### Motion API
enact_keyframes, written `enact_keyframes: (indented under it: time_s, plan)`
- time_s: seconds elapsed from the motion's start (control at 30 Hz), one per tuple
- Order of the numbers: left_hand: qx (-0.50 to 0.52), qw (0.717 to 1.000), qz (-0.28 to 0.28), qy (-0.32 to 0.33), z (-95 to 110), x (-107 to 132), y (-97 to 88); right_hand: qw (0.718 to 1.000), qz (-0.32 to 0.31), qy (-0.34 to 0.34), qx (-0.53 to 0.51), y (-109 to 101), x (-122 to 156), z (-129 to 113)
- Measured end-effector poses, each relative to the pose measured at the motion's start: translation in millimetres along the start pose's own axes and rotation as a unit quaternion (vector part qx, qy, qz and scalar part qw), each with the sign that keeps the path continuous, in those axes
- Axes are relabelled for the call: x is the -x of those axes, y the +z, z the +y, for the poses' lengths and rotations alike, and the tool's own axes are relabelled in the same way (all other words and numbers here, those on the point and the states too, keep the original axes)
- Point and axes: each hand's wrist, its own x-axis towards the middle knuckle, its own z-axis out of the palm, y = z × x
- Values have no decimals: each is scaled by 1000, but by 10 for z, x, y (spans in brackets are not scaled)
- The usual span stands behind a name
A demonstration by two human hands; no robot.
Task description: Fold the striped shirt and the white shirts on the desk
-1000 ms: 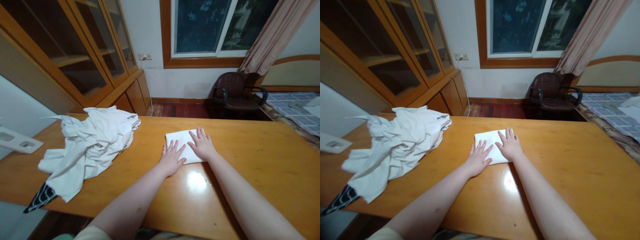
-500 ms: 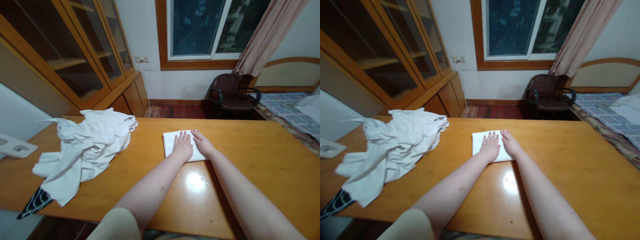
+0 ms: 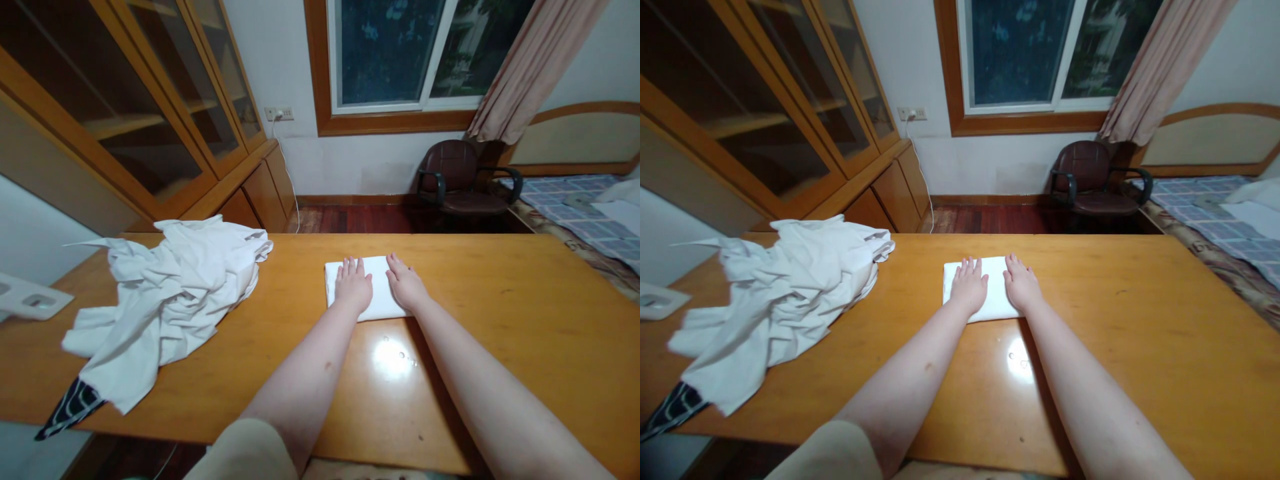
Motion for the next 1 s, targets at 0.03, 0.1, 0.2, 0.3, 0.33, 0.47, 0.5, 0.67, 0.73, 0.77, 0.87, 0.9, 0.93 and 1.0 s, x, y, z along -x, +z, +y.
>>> enact_keyframes:
  time_s: [0.03, 0.1, 0.2, 0.3, 0.33, 0.47, 0.5, 0.67, 0.73, 0.77, 0.87, 0.9, 0.93, 1.0]
  plan:
    - [-2, 1000, -2, -1, -48, -2, -11, 1000, 0, 0, 1, -5, 2, -1]
    - [-4, 1000, -2, -4, -156, 10, -31, 1000, 0, 1, 0, -14, 8, -1]
    - [-8, 999, 3, -35, -355, 80, -56, 1000, 1, -1, -4, -19, 22, 3]
    - [-6, 997, -9, -79, -566, 195, -86, 1000, 7, -1, -7, -7, 41, 10]
    - [-4, 996, -16, -88, -627, 232, -98, 1000, 9, 0, -7, 0, 47, 12]
    - [27, 996, -11, -84, -772, 294, -138, 1000, 18, 2, -13, 32, 59, 18]
    - [47, 996, -2, -80, -792, 283, -141, 1000, 20, 0, -21, 39, 57, 22]
    - [293, 945, 76, -121, -879, 143, -103, 978, 61, -14, -200, 68, 5, 94]
    - [418, 891, 112, -139, -901, 91, -74, 947, 92, 15, -306, 64, -26, 134]
    - [469, 863, 120, -145, -905, 70, -61, 931, 101, 35, -349, 57, -38, 150]
    - [559, 808, 107, -153, -903, 18, -34, 902, 88, 64, -417, 29, -50, 161]
    - [565, 806, 100, -150, -903, 5, -33, 902, 74, 60, -421, 22, -48, 154]
    - [560, 810, 95, -145, -905, -6, -36, 906, 58, 51, -416, 19, -44, 144]
    - [519, 838, 89, -140, -904, -11, -63, 919, 34, 31, -392, 22, -41, 126]
